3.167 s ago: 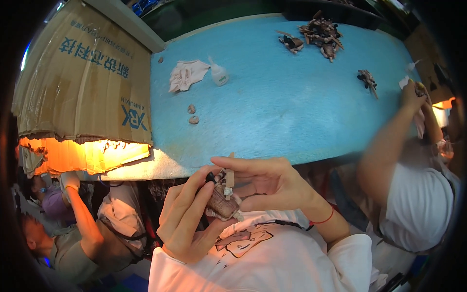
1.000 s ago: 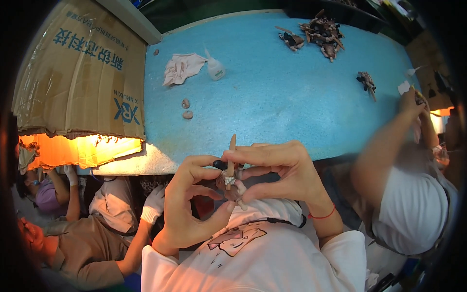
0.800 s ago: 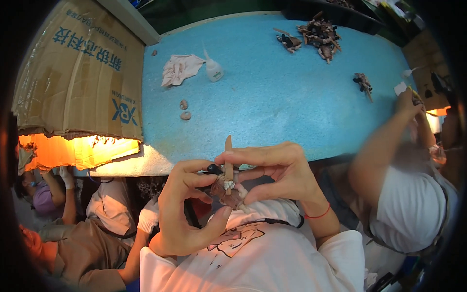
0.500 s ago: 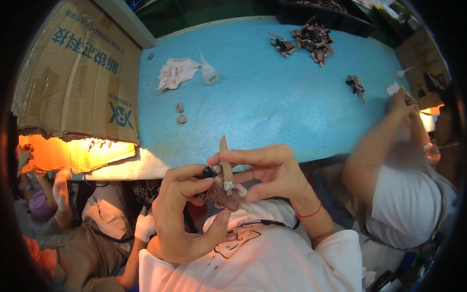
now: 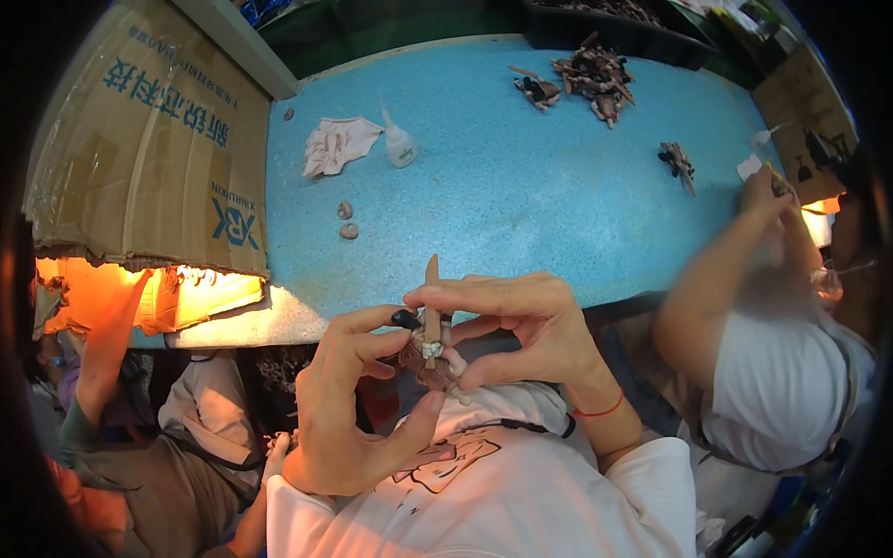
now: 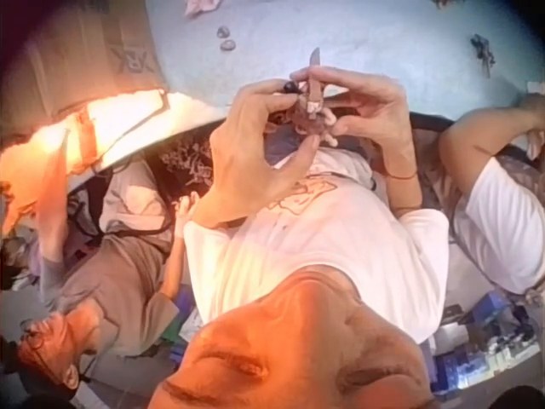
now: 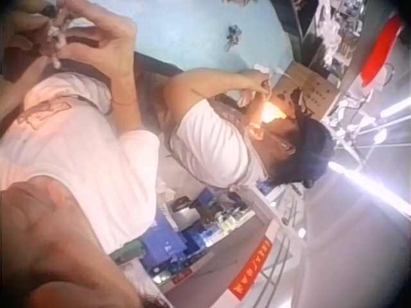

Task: The person assembles small plastic toy components by hand at a factory workbench, applying glue from a glue dispenser to join the parts.

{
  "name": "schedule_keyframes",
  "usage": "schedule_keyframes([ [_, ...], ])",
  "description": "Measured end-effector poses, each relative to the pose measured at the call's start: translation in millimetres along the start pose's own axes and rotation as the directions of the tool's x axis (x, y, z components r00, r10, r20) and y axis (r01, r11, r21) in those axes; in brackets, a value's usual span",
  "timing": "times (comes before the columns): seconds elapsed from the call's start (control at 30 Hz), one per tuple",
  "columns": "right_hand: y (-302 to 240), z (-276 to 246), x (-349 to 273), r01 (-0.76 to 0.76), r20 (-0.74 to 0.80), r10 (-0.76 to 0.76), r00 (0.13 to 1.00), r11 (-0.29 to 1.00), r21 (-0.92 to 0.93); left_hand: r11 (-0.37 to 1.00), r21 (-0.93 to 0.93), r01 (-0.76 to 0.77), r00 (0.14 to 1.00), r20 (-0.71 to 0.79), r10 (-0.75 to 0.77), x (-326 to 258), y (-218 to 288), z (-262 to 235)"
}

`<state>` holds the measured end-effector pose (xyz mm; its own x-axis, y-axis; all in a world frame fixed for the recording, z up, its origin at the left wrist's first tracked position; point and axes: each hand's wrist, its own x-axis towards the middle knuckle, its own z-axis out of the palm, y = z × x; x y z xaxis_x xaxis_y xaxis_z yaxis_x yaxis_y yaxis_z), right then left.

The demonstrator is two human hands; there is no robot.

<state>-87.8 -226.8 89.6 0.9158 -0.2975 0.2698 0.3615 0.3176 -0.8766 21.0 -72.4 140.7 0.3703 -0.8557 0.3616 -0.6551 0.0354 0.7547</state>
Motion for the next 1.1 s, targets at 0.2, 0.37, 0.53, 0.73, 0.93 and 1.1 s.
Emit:
schedule_keyframes([
  [0.2, -6, 1, -1, -0.015, -0.037, 0.013, 0.999, 0.998, -0.06, 0.999, -0.027, 0.021, 0.999, 0.027, -0.021, 3, 1, 1],
  [0.37, -2, -1, -3, 0.121, 0.013, -0.121, 0.993, 0.971, -0.204, 0.996, -0.079, 0.043, 0.999, 0.012, -0.042, 4, 3, 2],
  [0.53, 5, -2, -5, 0.129, 0.023, -0.127, 0.992, 0.986, -0.107, 0.998, -0.046, 0.036, 0.998, -0.054, -0.039, -1, 5, 10],
  [0.73, 31, -5, -8, 0.102, 0.013, -0.112, 0.994, 0.942, 0.32, 0.995, 0.092, -0.036, 0.988, -0.146, 0.049, -2, 8, 14],
  [0.93, 35, 2, -4, 0.106, 0.057, -0.148, 0.987, 0.882, 0.458, 0.987, 0.14, -0.076, 0.988, -0.122, 0.093, -4, 12, 3],
  [1.1, 35, 6, -5, 0.117, 0.051, -0.158, 0.986, 0.88, 0.461, 0.984, 0.16, -0.084, 0.984, -0.145, 0.107, -5, 11, 4],
])
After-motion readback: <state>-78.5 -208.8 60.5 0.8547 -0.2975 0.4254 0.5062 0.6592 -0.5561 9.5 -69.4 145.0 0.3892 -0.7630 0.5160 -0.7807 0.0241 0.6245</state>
